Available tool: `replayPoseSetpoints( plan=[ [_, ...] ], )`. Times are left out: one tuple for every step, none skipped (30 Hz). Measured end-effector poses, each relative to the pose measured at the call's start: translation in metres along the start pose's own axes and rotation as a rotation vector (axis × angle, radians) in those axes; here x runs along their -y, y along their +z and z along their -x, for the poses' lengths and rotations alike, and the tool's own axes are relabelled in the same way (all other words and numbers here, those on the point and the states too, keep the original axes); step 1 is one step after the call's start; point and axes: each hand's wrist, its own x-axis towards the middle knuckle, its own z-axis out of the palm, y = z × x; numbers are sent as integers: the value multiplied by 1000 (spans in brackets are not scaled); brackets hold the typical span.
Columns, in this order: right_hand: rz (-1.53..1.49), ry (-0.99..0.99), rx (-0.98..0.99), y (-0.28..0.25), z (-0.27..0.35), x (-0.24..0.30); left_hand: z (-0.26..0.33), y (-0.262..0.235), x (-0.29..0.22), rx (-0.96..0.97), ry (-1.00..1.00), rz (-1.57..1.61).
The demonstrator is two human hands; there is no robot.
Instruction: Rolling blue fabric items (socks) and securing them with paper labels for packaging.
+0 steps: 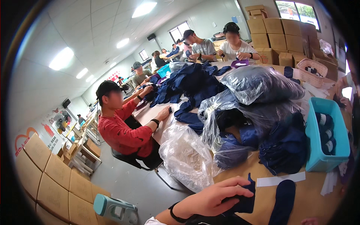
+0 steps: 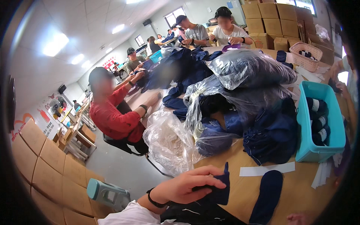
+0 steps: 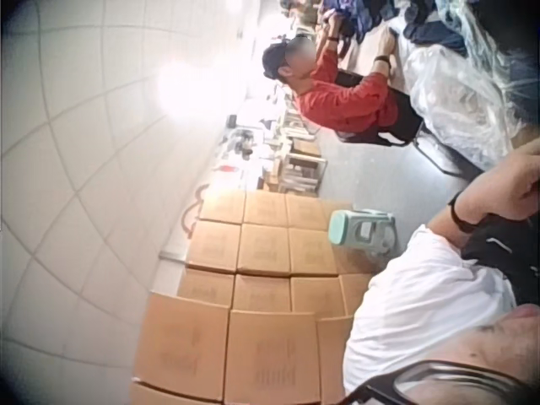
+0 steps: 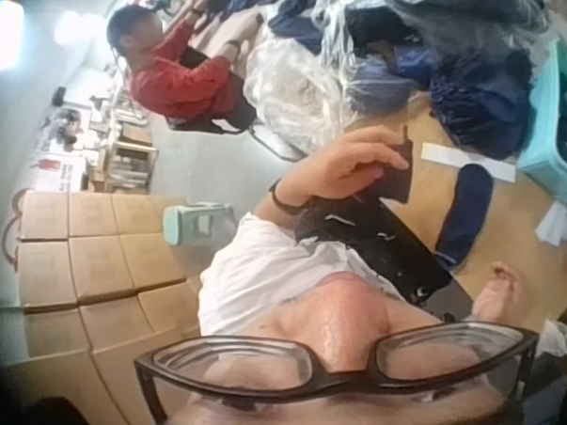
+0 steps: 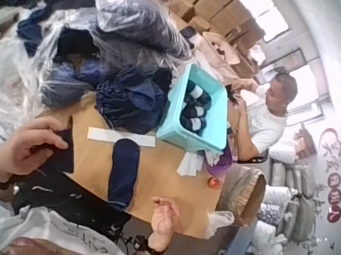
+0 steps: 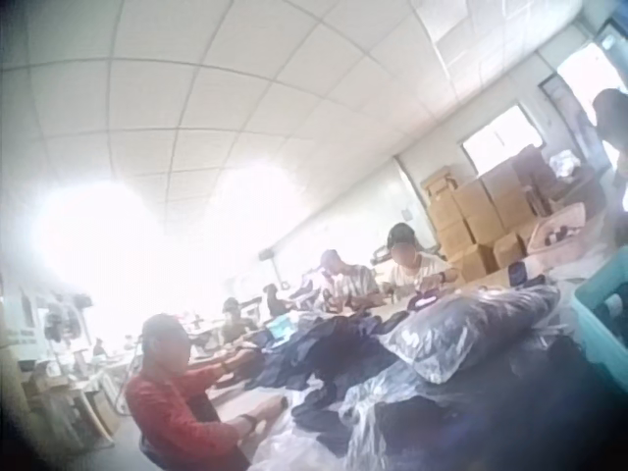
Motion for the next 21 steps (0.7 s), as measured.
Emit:
replayPoseSetpoints(
  plan=[
    [-59,0,-19,1,0,0,-2,-2,2,51,28,-1],
    [-117,0,-39,3,2,0,-2,-1,2,54,39,3],
    [-112,-9,-45,6,2,0,-4,2,1,68,51,18],
    [-99,-48,-46,11,1,1,-6,2,-1,79,64,36],
    [-88,-89,-47,15,1,2,-8,3,2,129,128,20],
    [-79,-101,-56,14,4,2,-8,5,0,135,143,28],
    [118,-114,20,11,7,2,-8,9,-4,149,195,16],
    [318,-123,94,9,9,4,-10,14,-5,160,250,5],
    [327,-7,76,11,14,7,-7,22,3,222,294,-16],
    [333,113,52,19,23,14,-10,29,3,235,311,-1],
    [376,85,153,68,18,34,-12,39,5,270,337,24],
    [416,58,254,121,7,57,-15,49,10,306,361,47],
    [387,1,306,149,5,63,-14,55,15,303,449,103],
    [362,-69,334,161,8,64,-19,62,5,322,480,129],
    [397,-81,295,147,20,47,-26,69,-9,322,529,134],
    [260,211,87,121,36,15,-30,74,-18,309,560,122],
    [102,495,-114,102,46,-4,-31,79,-6,570,540,207],
    [109,489,-126,97,47,-6,-30,83,-4,575,552,216],
    [148,450,-92,93,47,-8,-29,85,-4,539,527,251],
    [184,413,-50,91,47,-9,-27,84,-4,498,498,279],
    [221,376,-3,90,45,-9,-26,83,-4,492,503,278]
  ],
)
